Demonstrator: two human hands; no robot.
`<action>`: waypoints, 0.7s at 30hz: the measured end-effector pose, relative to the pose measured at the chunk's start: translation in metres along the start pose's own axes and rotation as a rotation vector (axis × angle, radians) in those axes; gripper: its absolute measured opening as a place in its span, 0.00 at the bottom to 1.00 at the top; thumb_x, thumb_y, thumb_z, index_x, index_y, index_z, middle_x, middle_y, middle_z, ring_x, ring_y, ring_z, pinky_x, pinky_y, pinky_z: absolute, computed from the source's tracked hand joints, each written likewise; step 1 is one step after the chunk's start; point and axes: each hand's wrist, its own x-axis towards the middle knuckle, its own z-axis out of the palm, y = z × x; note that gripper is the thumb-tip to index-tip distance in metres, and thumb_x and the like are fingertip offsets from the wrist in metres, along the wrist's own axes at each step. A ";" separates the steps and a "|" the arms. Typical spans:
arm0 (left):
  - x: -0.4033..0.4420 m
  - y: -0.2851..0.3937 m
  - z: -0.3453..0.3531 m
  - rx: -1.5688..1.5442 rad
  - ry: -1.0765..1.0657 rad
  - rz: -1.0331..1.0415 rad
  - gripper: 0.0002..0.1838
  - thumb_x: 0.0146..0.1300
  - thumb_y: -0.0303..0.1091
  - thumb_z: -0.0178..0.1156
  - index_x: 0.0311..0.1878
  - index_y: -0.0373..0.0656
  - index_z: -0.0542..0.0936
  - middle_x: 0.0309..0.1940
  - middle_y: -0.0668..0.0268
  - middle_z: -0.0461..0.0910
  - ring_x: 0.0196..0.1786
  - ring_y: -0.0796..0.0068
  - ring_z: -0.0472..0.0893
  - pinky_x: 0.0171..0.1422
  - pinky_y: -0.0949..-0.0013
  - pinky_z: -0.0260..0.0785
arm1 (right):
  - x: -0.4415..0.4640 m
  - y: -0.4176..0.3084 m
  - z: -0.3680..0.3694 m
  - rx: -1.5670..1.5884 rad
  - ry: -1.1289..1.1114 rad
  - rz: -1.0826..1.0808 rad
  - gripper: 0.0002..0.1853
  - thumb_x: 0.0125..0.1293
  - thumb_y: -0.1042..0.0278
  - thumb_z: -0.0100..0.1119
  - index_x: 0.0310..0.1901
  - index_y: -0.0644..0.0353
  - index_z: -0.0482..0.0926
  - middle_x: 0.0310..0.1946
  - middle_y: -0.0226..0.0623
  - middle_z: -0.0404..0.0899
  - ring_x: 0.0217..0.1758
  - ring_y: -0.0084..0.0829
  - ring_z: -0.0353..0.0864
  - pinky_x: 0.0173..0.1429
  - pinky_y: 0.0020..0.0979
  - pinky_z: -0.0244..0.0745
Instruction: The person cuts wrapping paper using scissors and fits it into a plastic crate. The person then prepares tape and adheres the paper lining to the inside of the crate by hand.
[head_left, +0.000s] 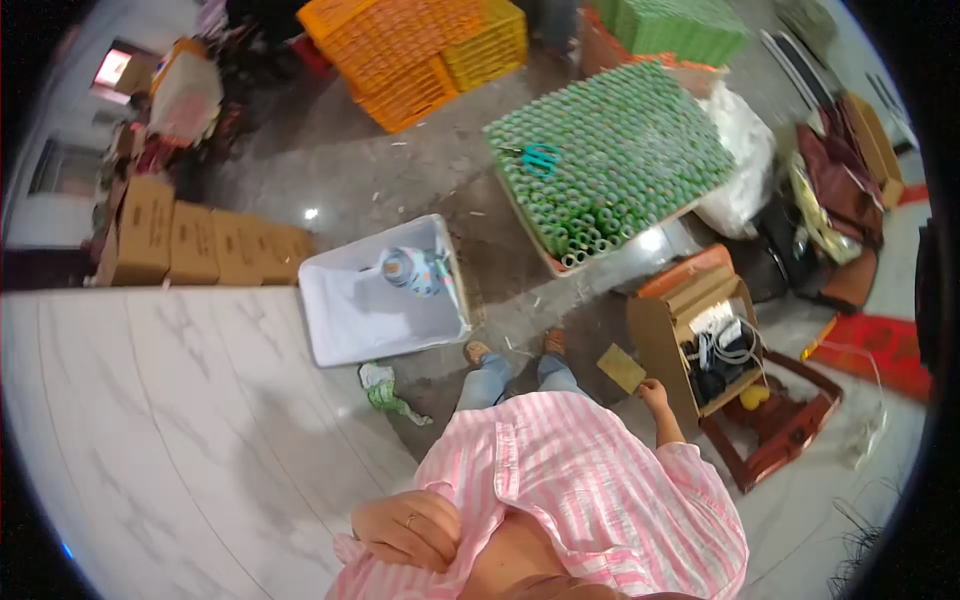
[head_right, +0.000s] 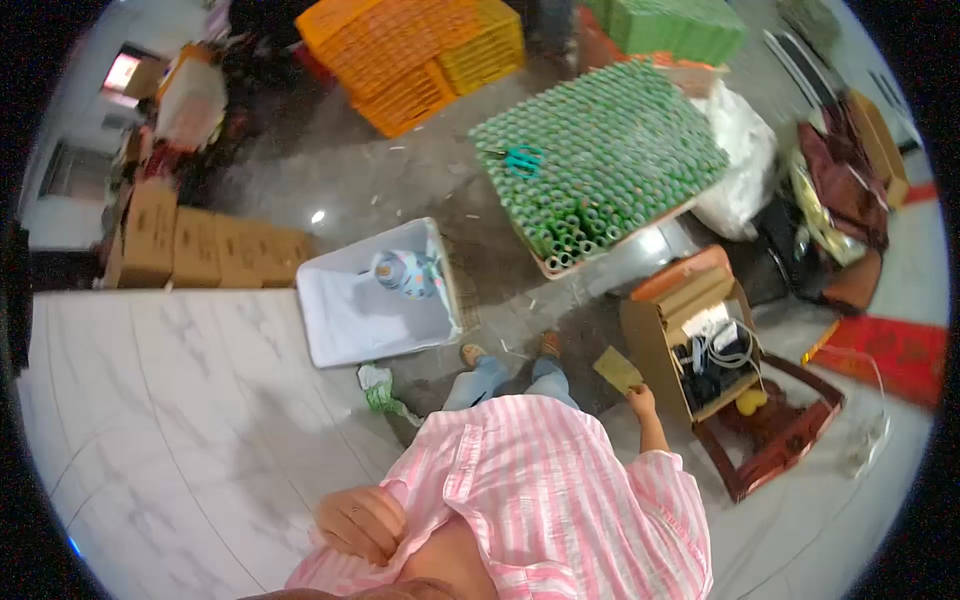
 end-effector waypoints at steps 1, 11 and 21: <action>-0.001 0.006 0.005 0.024 0.021 -0.004 0.07 0.62 0.29 0.55 0.33 0.34 0.77 0.38 0.58 0.77 0.40 0.62 0.75 0.47 0.60 0.66 | 0.010 -0.014 0.006 0.036 -0.016 0.009 0.14 0.59 0.71 0.56 0.46 0.64 0.74 0.33 0.36 0.79 0.30 0.26 0.78 0.33 0.27 0.74; -0.075 0.062 0.025 0.255 0.311 0.097 0.08 0.62 0.29 0.54 0.32 0.34 0.77 0.36 0.58 0.77 0.39 0.60 0.75 0.44 0.60 0.67 | 0.073 -0.132 0.113 0.151 -0.285 -0.231 0.13 0.62 0.71 0.55 0.48 0.58 0.72 0.30 0.32 0.77 0.25 0.23 0.77 0.23 0.22 0.69; -0.153 0.076 -0.008 0.027 0.250 0.407 0.09 0.65 0.29 0.52 0.35 0.32 0.75 0.33 0.54 0.75 0.35 0.54 0.75 0.37 0.58 0.66 | 0.019 -0.326 0.167 -0.051 -0.328 -0.459 0.18 0.65 0.68 0.54 0.55 0.62 0.69 0.43 0.34 0.74 0.42 0.25 0.75 0.46 0.26 0.73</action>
